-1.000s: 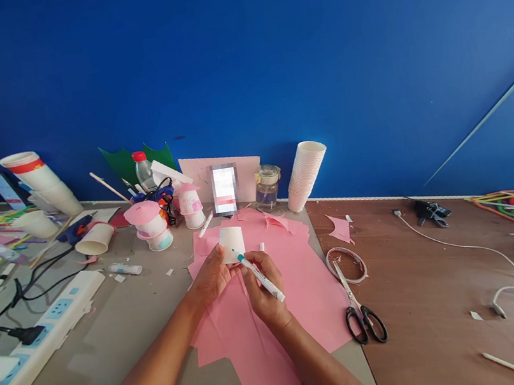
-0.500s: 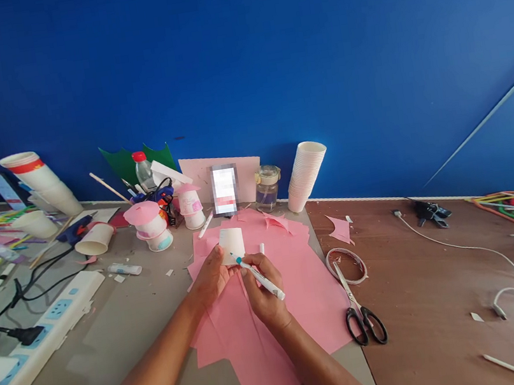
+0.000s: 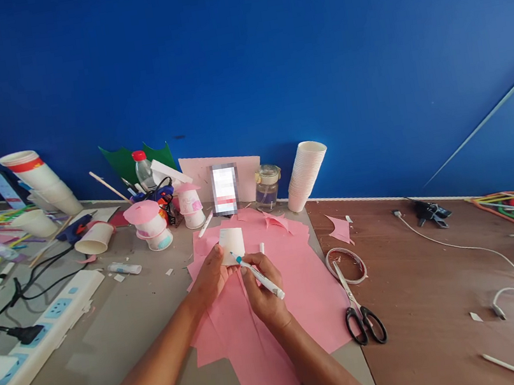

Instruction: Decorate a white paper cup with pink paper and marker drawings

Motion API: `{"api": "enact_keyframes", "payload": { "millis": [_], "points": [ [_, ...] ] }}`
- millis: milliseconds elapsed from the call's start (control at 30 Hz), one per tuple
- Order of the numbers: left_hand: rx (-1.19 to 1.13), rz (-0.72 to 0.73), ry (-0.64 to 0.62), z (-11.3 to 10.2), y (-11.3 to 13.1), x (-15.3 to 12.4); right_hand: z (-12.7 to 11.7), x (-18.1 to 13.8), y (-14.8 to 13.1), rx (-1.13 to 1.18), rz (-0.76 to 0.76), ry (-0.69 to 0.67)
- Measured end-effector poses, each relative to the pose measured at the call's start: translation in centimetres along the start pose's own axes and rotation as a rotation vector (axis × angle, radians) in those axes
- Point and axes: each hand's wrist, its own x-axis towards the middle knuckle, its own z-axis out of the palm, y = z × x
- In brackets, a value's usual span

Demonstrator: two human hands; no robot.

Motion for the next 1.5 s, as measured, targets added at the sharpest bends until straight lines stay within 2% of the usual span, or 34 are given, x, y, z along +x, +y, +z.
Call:
{"api": "enact_keyframes", "payload": {
  "millis": [833, 1033, 1500],
  "points": [
    [0.055, -0.022, 0.016, -0.44, -0.30, 0.17, -0.41, 0.07, -0.12, 0.022, 0.050, -0.040],
    [0.055, -0.001, 0.013, -0.63, -0.44, 0.25, -0.41, 0.13, 0.04, 0.084, 0.124, 0.019],
    [0.078, -0.003, 0.019, -0.56, -0.43, 0.36, -0.11, 0.25, 0.02, 0.064, 0.148, 0.029]
  ]
}}
